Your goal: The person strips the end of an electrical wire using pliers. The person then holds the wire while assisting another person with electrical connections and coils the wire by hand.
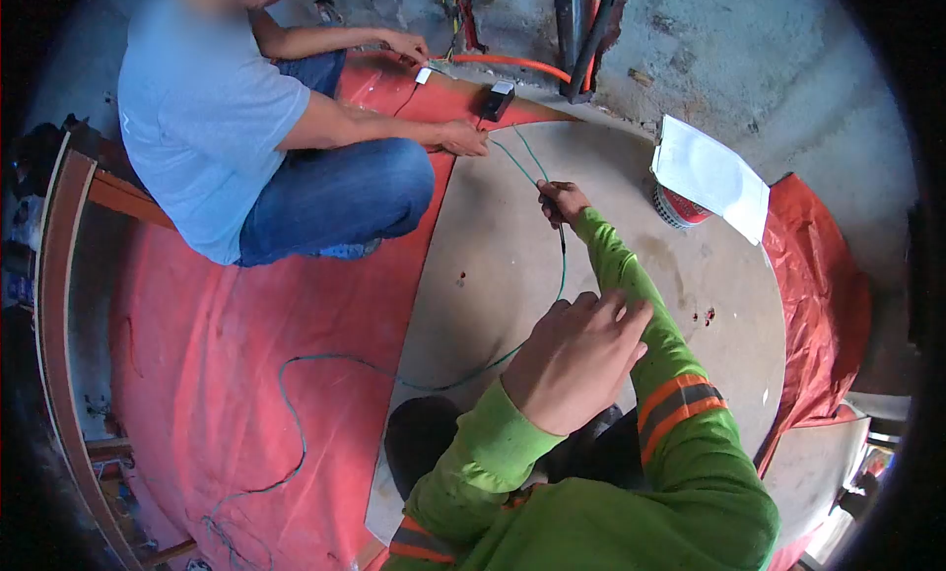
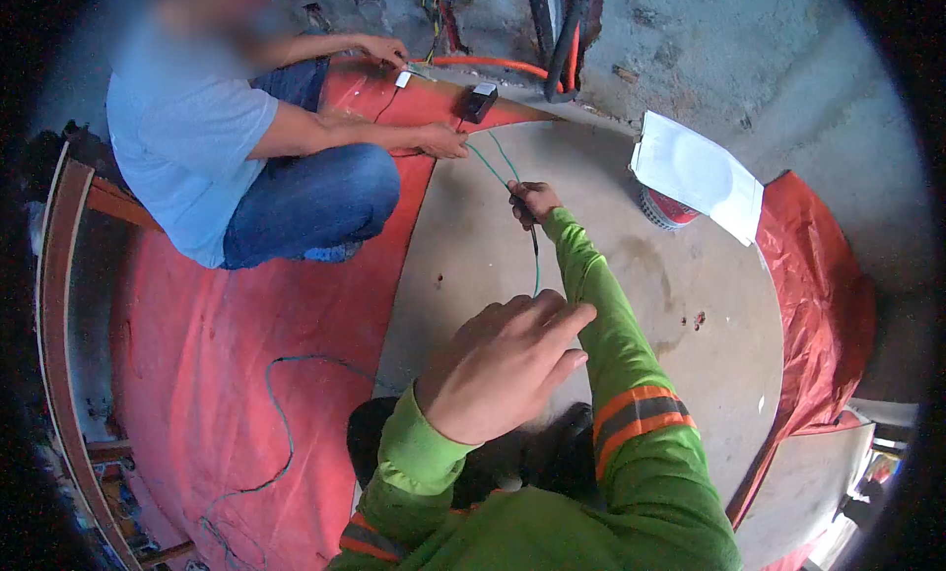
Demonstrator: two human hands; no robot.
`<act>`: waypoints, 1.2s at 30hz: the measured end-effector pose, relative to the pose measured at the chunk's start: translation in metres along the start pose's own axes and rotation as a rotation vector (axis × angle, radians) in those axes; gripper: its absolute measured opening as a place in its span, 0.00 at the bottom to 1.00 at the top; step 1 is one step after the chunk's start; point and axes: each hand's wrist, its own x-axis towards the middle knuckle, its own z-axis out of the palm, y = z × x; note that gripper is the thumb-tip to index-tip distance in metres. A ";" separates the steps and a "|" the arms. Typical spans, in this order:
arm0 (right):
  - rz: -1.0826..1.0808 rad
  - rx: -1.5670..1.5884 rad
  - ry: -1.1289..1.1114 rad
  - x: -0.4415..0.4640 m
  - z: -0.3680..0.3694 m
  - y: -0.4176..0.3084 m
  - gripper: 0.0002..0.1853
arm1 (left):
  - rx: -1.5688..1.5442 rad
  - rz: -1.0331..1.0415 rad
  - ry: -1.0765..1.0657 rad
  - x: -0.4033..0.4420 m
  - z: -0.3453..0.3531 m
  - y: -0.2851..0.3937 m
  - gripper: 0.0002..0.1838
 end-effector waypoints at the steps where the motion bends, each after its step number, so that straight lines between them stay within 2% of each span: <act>1: 0.006 0.008 -0.026 0.000 0.000 0.001 0.22 | 0.003 0.003 -0.005 0.001 0.000 0.000 0.17; 10: -0.018 -0.045 -0.015 -0.001 0.001 -0.002 0.22 | -0.013 -0.022 -0.030 0.004 0.002 -0.001 0.17; 17: 0.014 -0.016 -0.096 0.008 0.006 0.002 0.22 | -0.015 -0.072 -0.032 0.004 0.002 -0.004 0.17; 21: -0.053 -0.040 -0.020 0.019 0.010 0.010 0.22 | -0.060 -0.048 -0.010 0.004 0.011 -0.010 0.18; 23: -0.021 -0.001 -0.004 0.016 0.016 0.005 0.22 | -0.100 -0.041 -0.025 0.006 0.013 -0.014 0.18; 26: -0.062 -0.002 0.025 0.008 0.020 -0.005 0.22 | -0.081 -0.064 -0.075 0.006 0.011 -0.015 0.17; 36: -0.108 0.084 0.058 0.008 0.029 -0.013 0.22 | -0.043 -0.068 -0.049 0.004 0.010 -0.015 0.17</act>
